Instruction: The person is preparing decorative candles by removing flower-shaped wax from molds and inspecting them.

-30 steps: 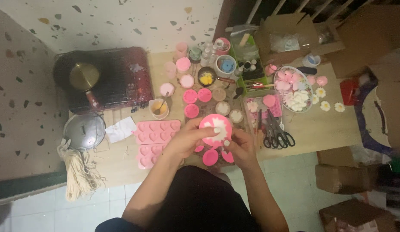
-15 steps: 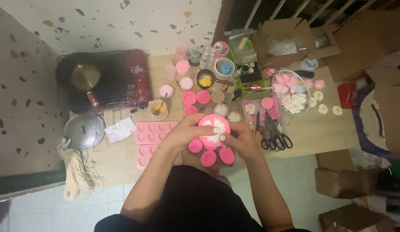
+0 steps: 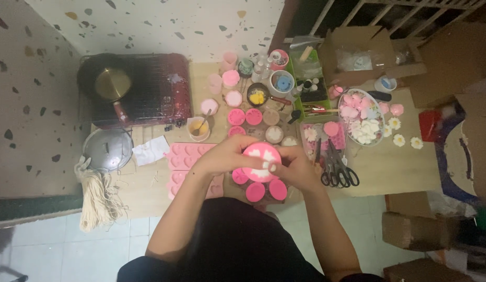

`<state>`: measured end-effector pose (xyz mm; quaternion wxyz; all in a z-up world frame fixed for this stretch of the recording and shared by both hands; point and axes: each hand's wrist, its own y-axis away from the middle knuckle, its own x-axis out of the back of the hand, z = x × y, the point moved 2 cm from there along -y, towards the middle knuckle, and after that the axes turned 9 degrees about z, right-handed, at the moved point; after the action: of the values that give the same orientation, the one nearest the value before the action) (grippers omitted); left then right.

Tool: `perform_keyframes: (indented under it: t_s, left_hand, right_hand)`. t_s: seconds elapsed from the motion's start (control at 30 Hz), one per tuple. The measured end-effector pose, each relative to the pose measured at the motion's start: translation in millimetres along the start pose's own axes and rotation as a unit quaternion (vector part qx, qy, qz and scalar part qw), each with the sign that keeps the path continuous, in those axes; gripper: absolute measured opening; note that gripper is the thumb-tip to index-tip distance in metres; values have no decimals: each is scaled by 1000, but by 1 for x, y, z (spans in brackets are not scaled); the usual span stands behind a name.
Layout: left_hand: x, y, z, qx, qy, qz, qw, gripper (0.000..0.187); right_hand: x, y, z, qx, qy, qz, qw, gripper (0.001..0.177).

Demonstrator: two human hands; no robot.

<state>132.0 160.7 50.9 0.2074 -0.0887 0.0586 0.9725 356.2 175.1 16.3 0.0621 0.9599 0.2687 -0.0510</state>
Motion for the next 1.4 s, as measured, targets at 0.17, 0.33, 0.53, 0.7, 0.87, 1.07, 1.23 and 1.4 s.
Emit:
perform_keyframes:
  t_s: [0.17,0.33,0.53,0.7,0.87,1.07,1.23,1.4]
  left_hand:
    - [4,0,-3,-9,21,-61,998,40]
    - [5,1,-2,-3,37,-76,996,40]
    - [1,4,9,-31,-101,-15,994,38]
    - [1,8,7,-13,-67,-50,996,34]
    - [-2,5,-20,-12,17,21,1000,34]
    - [-18,-3,-36,19,91,230,969,33]
    - [-23,5,-16,-10,55,159,986,31]
    - [-16,4,-28,26,110,51,992,35]
  right_hand:
    - [18,0,44,28,-71,-23,997,51]
    - [3,-5,3,36,-56,-95,993,57]
    - [11,-12,9,28,133,-38,990,43]
    - [34,-17,46,43,-35,-85,995,38]
    - [28,-20,52,-58,-22,76,995,38]
    - [18,-7,50,83,84,134,984,44]
    - [6,9,20,130,126,124,976,45]
    - [19,16,30,-22,49,83,995,42]
